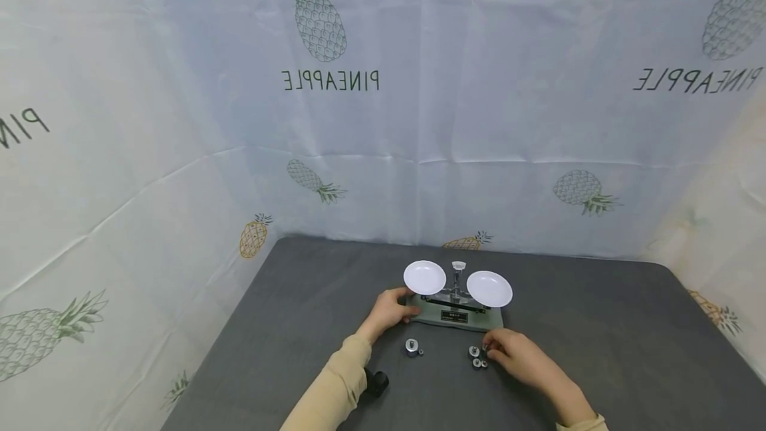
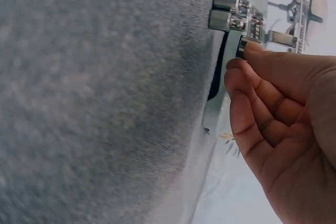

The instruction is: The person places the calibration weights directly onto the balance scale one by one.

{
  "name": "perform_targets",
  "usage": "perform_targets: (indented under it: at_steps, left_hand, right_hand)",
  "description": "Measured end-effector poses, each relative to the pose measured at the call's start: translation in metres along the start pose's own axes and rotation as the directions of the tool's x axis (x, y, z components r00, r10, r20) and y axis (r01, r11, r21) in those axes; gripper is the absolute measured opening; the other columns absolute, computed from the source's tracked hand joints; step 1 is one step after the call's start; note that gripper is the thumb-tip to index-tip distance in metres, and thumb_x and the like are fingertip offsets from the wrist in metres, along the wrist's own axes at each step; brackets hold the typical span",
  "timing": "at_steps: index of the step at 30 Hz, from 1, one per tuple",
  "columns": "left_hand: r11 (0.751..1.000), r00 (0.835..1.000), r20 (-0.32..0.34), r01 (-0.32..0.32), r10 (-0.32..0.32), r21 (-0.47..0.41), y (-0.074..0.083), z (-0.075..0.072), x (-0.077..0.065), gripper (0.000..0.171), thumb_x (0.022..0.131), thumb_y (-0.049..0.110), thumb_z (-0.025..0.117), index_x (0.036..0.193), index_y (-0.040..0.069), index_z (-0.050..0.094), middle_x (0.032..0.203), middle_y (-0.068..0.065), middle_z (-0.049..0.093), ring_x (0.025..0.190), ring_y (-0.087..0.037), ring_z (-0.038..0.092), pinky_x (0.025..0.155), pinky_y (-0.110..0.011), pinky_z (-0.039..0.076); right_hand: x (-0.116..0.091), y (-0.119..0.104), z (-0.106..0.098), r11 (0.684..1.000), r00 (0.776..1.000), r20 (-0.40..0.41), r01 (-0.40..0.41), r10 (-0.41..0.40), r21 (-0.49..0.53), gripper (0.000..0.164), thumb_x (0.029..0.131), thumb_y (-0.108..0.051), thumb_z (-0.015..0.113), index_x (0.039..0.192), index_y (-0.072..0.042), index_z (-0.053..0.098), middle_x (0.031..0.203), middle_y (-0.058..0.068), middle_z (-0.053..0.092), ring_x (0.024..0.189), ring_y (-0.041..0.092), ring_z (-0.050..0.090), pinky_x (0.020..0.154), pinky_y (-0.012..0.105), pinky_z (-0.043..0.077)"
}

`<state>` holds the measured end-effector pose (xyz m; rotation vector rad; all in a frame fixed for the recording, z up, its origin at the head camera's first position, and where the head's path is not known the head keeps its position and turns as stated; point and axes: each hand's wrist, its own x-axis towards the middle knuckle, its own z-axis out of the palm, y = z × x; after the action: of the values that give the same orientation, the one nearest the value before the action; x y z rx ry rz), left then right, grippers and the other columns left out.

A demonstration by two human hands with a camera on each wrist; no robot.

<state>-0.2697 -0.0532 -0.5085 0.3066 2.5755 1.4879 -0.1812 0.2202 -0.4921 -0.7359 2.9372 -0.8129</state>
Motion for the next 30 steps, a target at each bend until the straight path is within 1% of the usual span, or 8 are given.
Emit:
perform_targets:
  at_steps: [4, 8, 11, 16, 23, 26, 30]
  left_hand:
    - [1.000, 1.000, -0.006, 0.000, 0.000, 0.005, 0.000, -0.001, -0.002, 0.042, 0.076, 0.012, 0.075, 0.115, 0.001, 0.063, 0.099, -0.017, 0.066, 0.052, -0.009, 0.056, 0.050, -0.022, 0.044]
    - [1.000, 1.000, 0.000, 0.003, -0.003, 0.003, 0.000, -0.001, -0.001, 0.042, 0.077, 0.013, 0.074, 0.116, 0.002, 0.062, 0.104, -0.018, 0.066, 0.052, -0.008, 0.055, 0.051, -0.022, 0.044]
    - [1.000, 1.000, 0.002, -0.002, 0.002, -0.001, -0.001, -0.001, 0.000, 0.043, 0.077, 0.014, 0.074, 0.116, 0.003, 0.063, 0.107, -0.017, 0.065, 0.052, -0.008, 0.055, 0.051, -0.021, 0.044]
    - [1.000, 1.000, 0.005, -0.002, 0.002, 0.006, -0.002, 0.000, -0.001, 0.042, 0.077, 0.015, 0.074, 0.116, 0.004, 0.063, 0.111, -0.017, 0.064, 0.052, -0.007, 0.055, 0.052, -0.021, 0.044]
    - [1.000, 1.000, 0.001, -0.018, 0.018, 0.015, -0.002, 0.002, -0.002, 0.041, 0.077, 0.014, 0.074, 0.115, 0.002, 0.063, 0.107, -0.018, 0.065, 0.053, -0.009, 0.055, 0.051, -0.023, 0.044]
    - [1.000, 1.000, -0.007, -0.017, 0.017, 0.017, -0.002, 0.002, -0.001, 0.041, 0.077, 0.014, 0.074, 0.115, 0.002, 0.063, 0.105, -0.018, 0.065, 0.052, -0.009, 0.055, 0.051, -0.022, 0.044]
    - [0.999, 1.000, -0.011, -0.023, 0.023, 0.023, -0.001, 0.001, -0.001, 0.041, 0.077, 0.014, 0.074, 0.114, 0.002, 0.063, 0.102, -0.018, 0.066, 0.052, -0.009, 0.055, 0.051, -0.022, 0.044]
  right_hand:
    - [0.001, -0.004, -0.005, 1.000, 1.000, -0.002, -0.012, 0.012, -0.007, 0.010, 0.082, -0.008, 0.066, 0.092, -0.009, 0.064, 0.084, -0.003, 0.066, 0.073, 0.007, 0.061, 0.062, 0.025, 0.048]
    - [0.000, -0.008, -0.010, 1.000, 0.999, -0.034, -0.026, 0.025, -0.010, 0.009, 0.083, -0.009, 0.065, 0.093, -0.009, 0.064, 0.085, -0.002, 0.067, 0.075, 0.009, 0.064, 0.063, 0.024, 0.049]
    - [0.000, -0.010, -0.012, 1.000, 0.997, -0.076, -0.027, 0.027, -0.001, 0.009, 0.084, -0.010, 0.065, 0.093, -0.010, 0.064, 0.084, -0.003, 0.068, 0.073, 0.006, 0.064, 0.062, 0.023, 0.049]
    - [-0.002, -0.011, -0.014, 0.999, 0.991, -0.134, 0.004, 0.001, 0.039, 0.009, 0.084, -0.010, 0.066, 0.092, -0.010, 0.063, 0.082, -0.004, 0.068, 0.069, -0.001, 0.060, 0.060, 0.020, 0.049]
    - [-0.003, -0.014, -0.016, 0.996, 0.975, -0.222, 0.009, 0.011, 0.089, 0.010, 0.082, -0.011, 0.069, 0.091, -0.011, 0.064, 0.078, -0.004, 0.067, 0.066, -0.009, 0.053, 0.057, 0.019, 0.047]
    - [-0.002, -0.018, -0.020, 0.994, 0.968, -0.250, 0.002, 0.026, 0.108, 0.011, 0.080, -0.009, 0.069, 0.090, -0.011, 0.064, 0.076, -0.006, 0.065, 0.066, -0.009, 0.052, 0.056, 0.019, 0.047]
    - [-0.001, -0.023, -0.025, 0.991, 0.952, -0.299, -0.021, 0.061, 0.134, 0.015, 0.076, -0.004, 0.071, 0.086, -0.013, 0.063, 0.074, -0.010, 0.063, 0.064, -0.009, 0.050, 0.055, 0.019, 0.046]
